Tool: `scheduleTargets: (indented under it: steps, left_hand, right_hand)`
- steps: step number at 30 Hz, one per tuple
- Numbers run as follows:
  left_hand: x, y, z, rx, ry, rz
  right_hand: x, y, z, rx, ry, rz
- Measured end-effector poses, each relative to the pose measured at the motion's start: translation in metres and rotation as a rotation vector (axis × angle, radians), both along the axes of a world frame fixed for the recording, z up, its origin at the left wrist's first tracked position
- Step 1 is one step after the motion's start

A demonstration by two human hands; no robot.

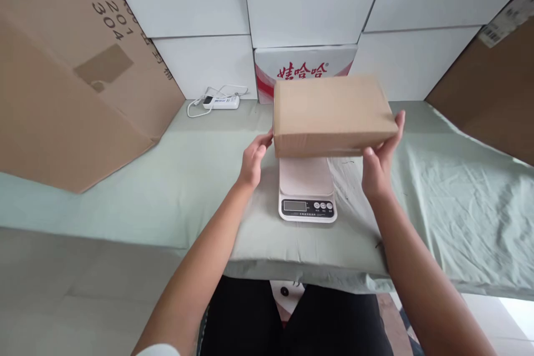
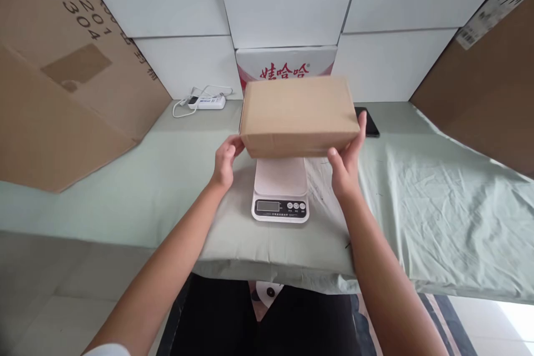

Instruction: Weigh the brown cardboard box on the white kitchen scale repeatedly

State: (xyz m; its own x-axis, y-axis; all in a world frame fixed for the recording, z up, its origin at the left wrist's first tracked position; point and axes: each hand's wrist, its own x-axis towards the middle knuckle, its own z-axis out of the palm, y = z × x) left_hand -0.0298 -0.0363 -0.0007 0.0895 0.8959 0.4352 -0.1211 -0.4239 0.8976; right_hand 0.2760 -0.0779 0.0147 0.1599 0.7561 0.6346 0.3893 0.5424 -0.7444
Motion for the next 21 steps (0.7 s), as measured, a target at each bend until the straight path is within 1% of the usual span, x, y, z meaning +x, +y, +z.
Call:
scheduleTargets:
  steps: [2,4,6,8,10,14,19,21]
  left_hand:
    - [-0.007,-0.026,-0.001,0.004,0.016,-0.053]
    - [-0.014,-0.048,-0.005,0.004,0.051,-0.088]
    - [-0.018,-0.062,-0.009,-0.012,0.07,-0.08]
    - [-0.02,-0.068,-0.011,-0.031,0.059,-0.042]
    - [-0.021,-0.069,-0.011,-0.051,0.044,-0.016]
    - [-0.02,-0.067,-0.01,-0.084,0.05,-0.006]
    - [-0.018,-0.067,-0.011,-0.124,0.03,0.064]
    - [-0.017,-0.068,-0.012,-0.146,0.04,0.049]
  right_hand:
    - [0.001,-0.026,-0.011,-0.015,0.009,0.004]
    - [0.003,-0.041,-0.027,-0.04,0.001,0.017]
    - [0.005,-0.046,-0.04,-0.052,0.003,0.021]
    - [0.005,-0.046,-0.049,-0.059,0.002,0.024]
    - [0.004,-0.046,-0.05,-0.073,-0.012,0.031]
    - [0.002,-0.047,-0.043,-0.079,-0.03,0.009]
    - [0.003,-0.048,-0.039,-0.026,0.024,-0.01]
    - [0.003,-0.049,-0.039,-0.033,0.041,0.002]
